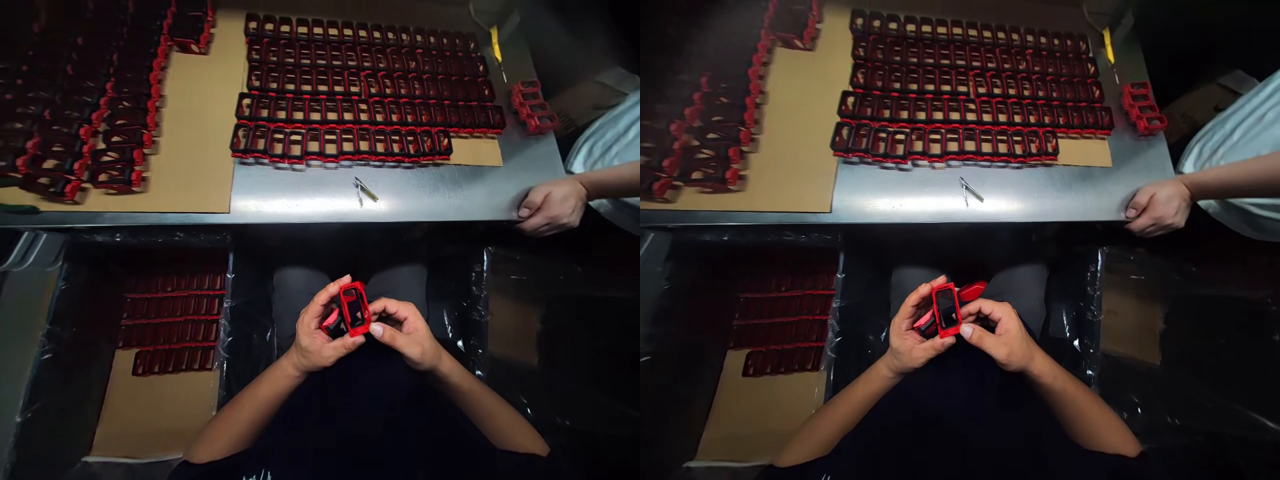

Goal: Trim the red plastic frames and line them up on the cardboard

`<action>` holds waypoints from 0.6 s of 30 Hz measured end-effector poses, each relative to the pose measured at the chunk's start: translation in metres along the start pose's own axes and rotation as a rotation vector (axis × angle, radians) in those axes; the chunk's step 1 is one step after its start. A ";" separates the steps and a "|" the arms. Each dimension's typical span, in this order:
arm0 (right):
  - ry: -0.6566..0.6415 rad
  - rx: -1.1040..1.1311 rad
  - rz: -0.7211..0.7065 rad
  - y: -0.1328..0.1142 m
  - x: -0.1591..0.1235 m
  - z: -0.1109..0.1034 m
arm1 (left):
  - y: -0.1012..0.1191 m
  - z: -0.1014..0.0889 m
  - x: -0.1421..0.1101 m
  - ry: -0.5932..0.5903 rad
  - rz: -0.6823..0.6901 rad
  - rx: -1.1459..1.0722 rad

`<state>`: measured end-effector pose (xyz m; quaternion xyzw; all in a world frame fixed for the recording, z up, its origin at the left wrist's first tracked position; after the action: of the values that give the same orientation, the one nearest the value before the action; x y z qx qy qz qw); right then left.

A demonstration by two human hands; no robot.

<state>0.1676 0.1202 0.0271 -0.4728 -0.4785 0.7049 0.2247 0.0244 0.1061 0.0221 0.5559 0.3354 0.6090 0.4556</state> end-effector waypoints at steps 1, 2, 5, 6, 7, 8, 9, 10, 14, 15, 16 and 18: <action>0.010 -0.015 0.013 0.001 -0.001 -0.002 | 0.002 -0.007 -0.001 0.042 -0.011 0.014; 0.036 -0.032 0.031 0.002 -0.001 -0.005 | 0.004 -0.022 -0.002 0.110 -0.030 0.035; 0.143 -0.101 0.108 0.012 0.005 -0.020 | 0.012 -0.124 -0.028 0.538 -0.258 0.303; 0.153 -0.121 0.128 0.016 0.010 -0.023 | 0.021 -0.173 -0.052 0.746 -0.421 0.486; 0.154 -0.143 0.148 0.020 0.015 -0.025 | 0.035 -0.220 -0.085 0.941 -0.656 0.696; 0.143 -0.169 0.170 0.024 0.020 -0.026 | 0.052 -0.258 -0.111 1.061 -0.761 0.783; 0.135 -0.199 0.190 0.028 0.024 -0.026 | 0.068 -0.292 -0.136 1.154 -0.833 0.832; 0.132 -0.229 0.208 0.030 0.028 -0.026 | 0.080 -0.320 -0.162 1.227 -0.922 0.864; 0.114 -0.318 0.252 0.035 0.039 -0.019 | 0.084 -0.378 -0.236 1.316 -1.281 0.857; 0.094 -0.326 0.252 0.035 0.041 -0.014 | 0.078 -0.383 -0.244 1.305 -1.345 0.846; 0.073 -0.329 0.248 0.034 0.042 -0.009 | 0.069 -0.386 -0.249 1.286 -1.394 0.835; 0.049 -0.321 0.223 0.031 0.043 0.000 | 0.053 -0.391 -0.249 1.241 -1.455 0.818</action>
<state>0.1524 0.1397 -0.0203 -0.5697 -0.5241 0.6282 0.0785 -0.3778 -0.1055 -0.0827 -0.0798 0.9462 0.2055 0.2370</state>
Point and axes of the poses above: each hand's wrist, its own x-axis towards the middle knuckle, its own z-axis out of the palm, y = z × x, the point moved 8 cm from there along x, towards the middle knuckle, and after that the axes turned 9 degrees about z, right-handed, at the moved point
